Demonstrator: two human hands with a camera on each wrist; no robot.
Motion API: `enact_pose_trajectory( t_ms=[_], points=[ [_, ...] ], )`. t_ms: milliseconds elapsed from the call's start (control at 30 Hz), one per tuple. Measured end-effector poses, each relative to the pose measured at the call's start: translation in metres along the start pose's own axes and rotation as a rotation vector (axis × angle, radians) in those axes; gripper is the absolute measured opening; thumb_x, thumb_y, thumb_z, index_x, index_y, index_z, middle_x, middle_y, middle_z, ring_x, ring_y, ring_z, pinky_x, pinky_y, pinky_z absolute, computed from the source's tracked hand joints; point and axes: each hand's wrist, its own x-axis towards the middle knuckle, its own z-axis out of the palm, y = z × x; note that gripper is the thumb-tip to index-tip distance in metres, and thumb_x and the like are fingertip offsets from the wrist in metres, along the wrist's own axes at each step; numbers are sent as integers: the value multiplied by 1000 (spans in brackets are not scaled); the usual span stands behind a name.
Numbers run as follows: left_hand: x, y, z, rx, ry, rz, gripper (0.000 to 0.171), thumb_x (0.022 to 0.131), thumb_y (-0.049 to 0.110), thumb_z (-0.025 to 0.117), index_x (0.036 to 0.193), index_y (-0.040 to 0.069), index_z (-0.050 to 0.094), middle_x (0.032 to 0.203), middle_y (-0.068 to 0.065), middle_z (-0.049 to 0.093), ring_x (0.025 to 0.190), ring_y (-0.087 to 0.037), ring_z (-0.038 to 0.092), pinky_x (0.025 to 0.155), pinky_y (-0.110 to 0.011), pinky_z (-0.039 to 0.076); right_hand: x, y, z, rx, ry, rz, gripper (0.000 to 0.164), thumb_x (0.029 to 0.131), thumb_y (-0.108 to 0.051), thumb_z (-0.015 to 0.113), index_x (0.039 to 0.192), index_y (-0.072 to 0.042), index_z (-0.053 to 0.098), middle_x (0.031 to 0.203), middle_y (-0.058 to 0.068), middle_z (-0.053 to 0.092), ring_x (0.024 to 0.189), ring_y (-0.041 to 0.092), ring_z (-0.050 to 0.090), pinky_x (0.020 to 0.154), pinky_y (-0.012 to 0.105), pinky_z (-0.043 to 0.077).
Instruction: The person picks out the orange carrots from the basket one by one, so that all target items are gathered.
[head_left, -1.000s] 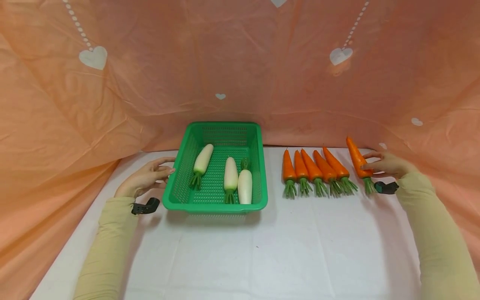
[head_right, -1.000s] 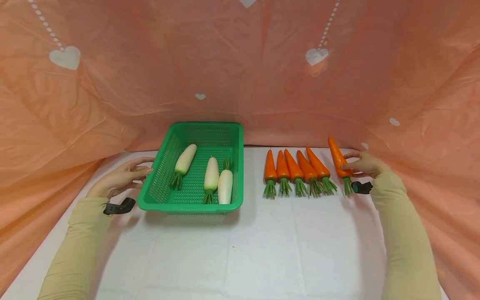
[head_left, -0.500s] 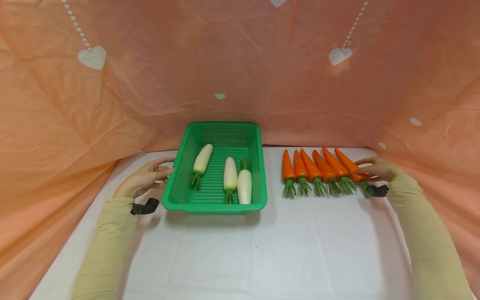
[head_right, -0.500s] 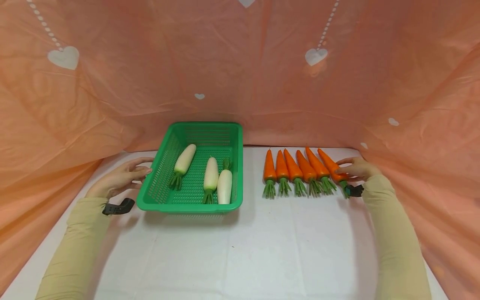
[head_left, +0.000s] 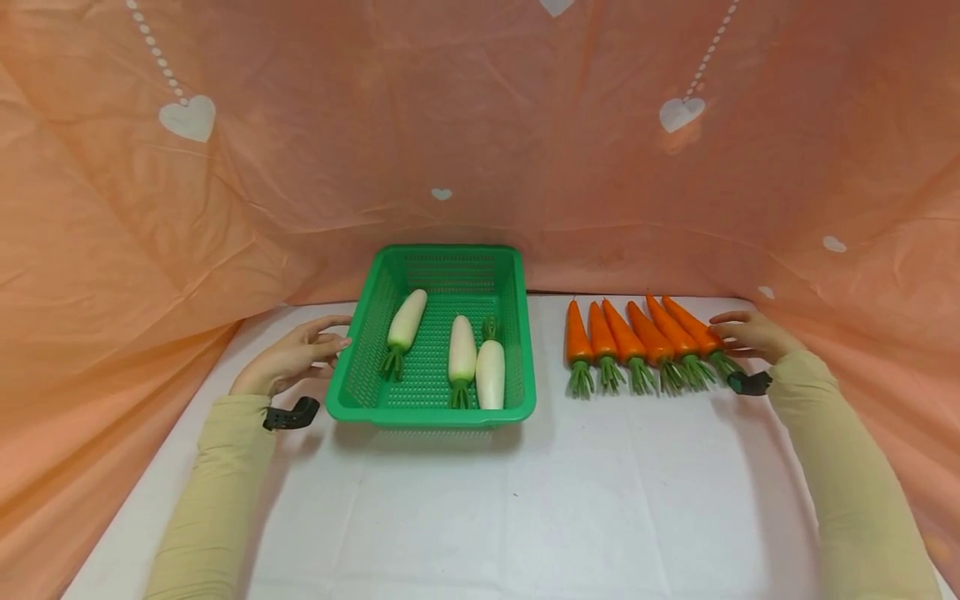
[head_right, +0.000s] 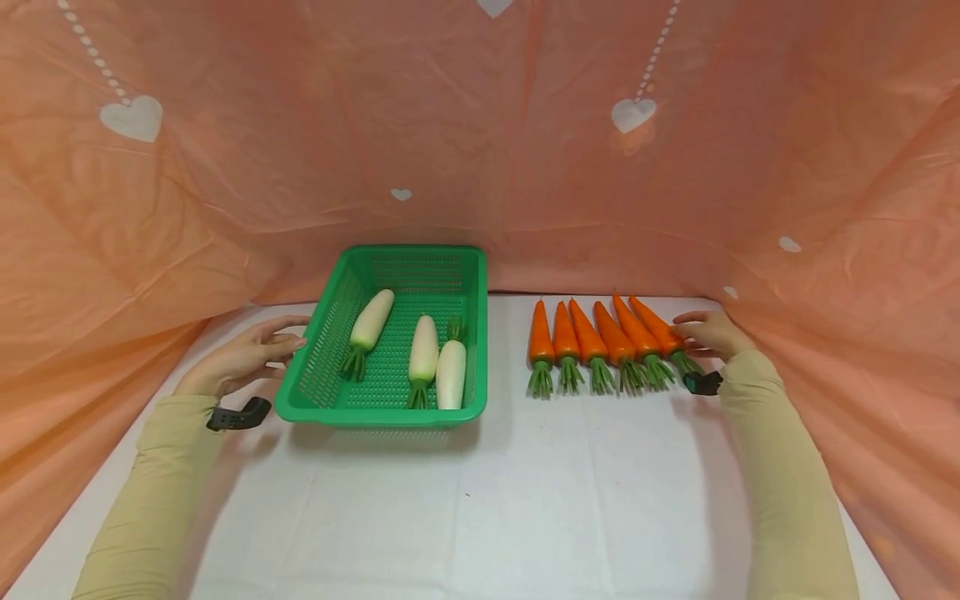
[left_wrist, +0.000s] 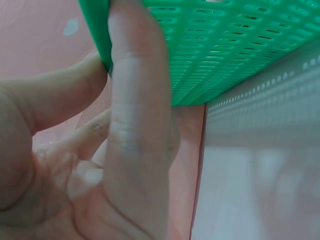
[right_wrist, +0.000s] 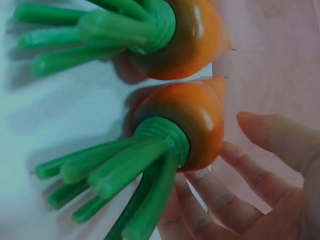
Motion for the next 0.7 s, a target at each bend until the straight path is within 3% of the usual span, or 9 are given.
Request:
enact_pose_trajectory(
  t_ms=[133,333,567,700],
  points=[
    [0,-1,-1,-9,-11,9,60,99,22,56,149,6,27,90,-1,58,72,-13,54,70,-32,52,-3,4,-2,18,-1,-3,57,104,-24,40,136,20,24,101,-5,58,82,8,60,79,29,52],
    [2,-1,-2,-8,-20,13,60,99,22,57,148,5,27,90,0,58,73,-13,54,71,-34,51,-7,7,0,50,6,28,56,103,-22,42,137,19,24,92,-4,58,78,8,61,77,26,52],
    [0,-2,-1,-1,-21,11,60,99,22,56,148,5,26,92,-1,58,75,-14,55,73,-35,51,-10,9,5,104,-5,-4,45,102,-16,47,129,19,39,86,-2,59,75,11,59,74,24,52],
    [-1,-3,0,2,-22,15,60,99,22,56,147,3,26,90,-2,59,76,-15,56,75,-36,52,-11,12,6,106,-11,-28,41,103,-16,44,126,18,43,89,-8,58,77,7,59,75,24,51]
  ],
)
